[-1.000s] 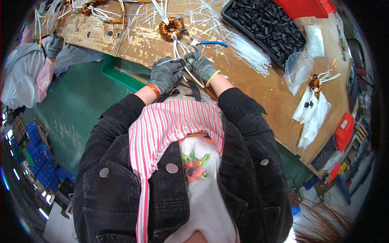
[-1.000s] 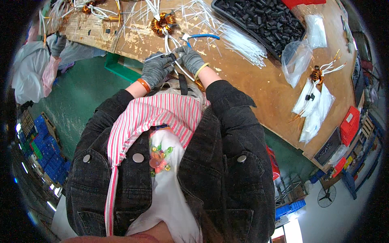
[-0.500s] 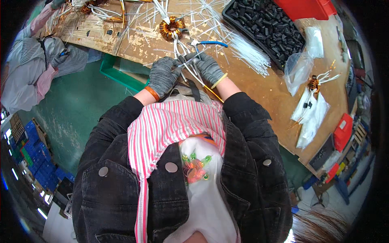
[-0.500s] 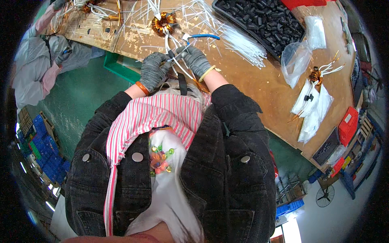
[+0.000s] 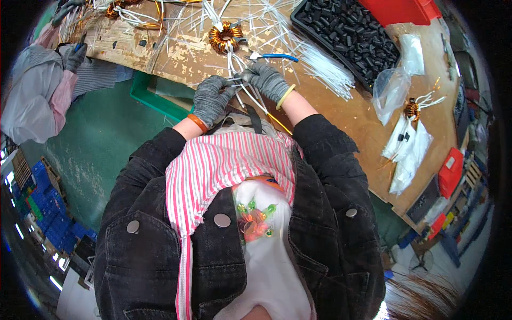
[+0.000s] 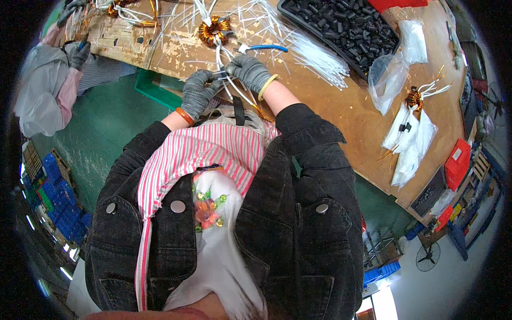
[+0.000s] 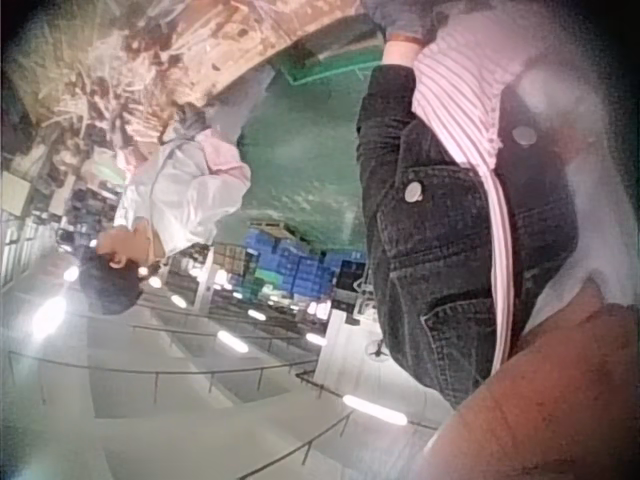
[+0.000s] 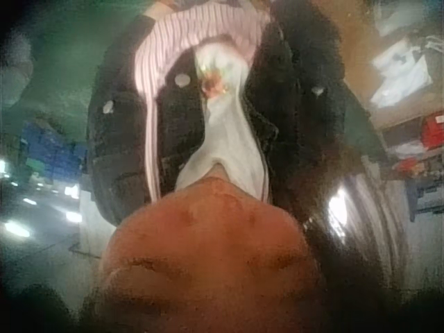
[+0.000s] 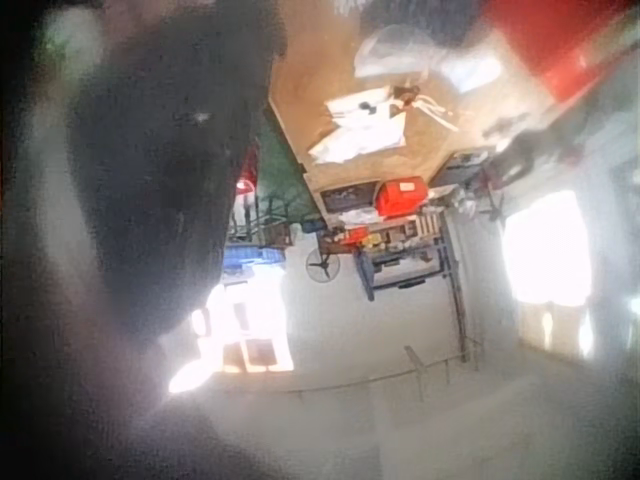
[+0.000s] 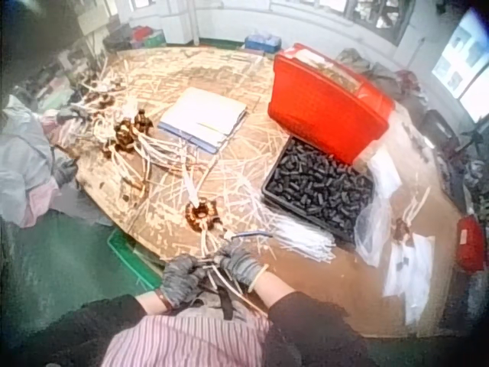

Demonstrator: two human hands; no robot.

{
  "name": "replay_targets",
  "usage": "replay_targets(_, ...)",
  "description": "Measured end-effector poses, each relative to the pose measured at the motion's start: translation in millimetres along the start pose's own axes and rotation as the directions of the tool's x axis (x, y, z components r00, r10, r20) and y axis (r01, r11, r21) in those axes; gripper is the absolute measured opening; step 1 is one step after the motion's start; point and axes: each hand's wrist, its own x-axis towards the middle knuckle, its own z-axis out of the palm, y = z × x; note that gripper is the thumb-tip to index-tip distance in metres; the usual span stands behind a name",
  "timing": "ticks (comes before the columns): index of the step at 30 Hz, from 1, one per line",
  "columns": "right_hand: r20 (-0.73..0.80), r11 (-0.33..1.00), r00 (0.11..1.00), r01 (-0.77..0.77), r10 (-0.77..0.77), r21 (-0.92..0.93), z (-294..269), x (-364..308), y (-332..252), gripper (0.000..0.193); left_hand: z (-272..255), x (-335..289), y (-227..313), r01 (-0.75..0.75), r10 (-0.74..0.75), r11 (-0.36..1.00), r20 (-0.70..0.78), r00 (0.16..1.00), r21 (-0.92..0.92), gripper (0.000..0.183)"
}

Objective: Assemble wiring components by grouping wires and applying heat-shrink tubing or fasteners.

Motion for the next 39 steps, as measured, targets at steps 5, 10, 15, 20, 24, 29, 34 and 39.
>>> replay_targets(5, 0.051, 0.978, 0.998, -0.015, 0.026, -0.206, -4, -1, -5, 0.028, 0, 1, 0, 0.072, -0.07, 0.994, 0.022, 0.997, -0.08, 0.018)
replay_targets(10, -0.016, 0.96, 1.0, -0.011, 0.007, -0.281, -3, 1, -6, 0.026, -2, 2, 3, 0.12, -0.115, 0.983, 0.046, 0.992, -0.137, 0.017)
replay_targets(15, -0.018, 0.932, 1.0, -0.002, -0.005, -0.363, -3, -4, -18, 0.025, -1, 0, 3, 0.088, -0.086, 0.987, 0.022, 0.996, -0.131, 0.015)
replay_targets(20, 0.01, 0.994, 1.0, 0.017, -0.016, -0.107, -3, -5, -16, 0.025, -4, 4, 8, -0.058, 0.058, 0.997, -0.002, 0.998, -0.05, 0.014)
replay_targets(24, -0.022, 0.996, 1.0, 0.006, -0.008, -0.094, -5, -1, -1, 0.024, -2, 3, 11, 0.104, -0.102, 0.977, 0.021, 0.995, -0.187, 0.014)
replay_targets(29, -0.062, 0.971, 0.997, 0.023, -0.039, -0.24, -3, -6, -13, 0.024, -3, 3, 11, 0.097, -0.098, 0.973, 0.005, 0.995, -0.21, 0.014)
replay_targets(34, 0.017, 0.982, 0.999, 0.045, -0.042, -0.183, 1, -4, -15, 0.023, -4, 5, 13, 0.068, -0.07, 0.973, -0.002, 0.998, -0.223, 0.015)
replay_targets(39, -0.062, 0.996, 0.998, 0.025, -0.019, 0.089, 13, -8, -5, 0.022, -8, 10, 17, -0.027, 0.025, 0.996, -0.025, 0.999, -0.082, 0.016)
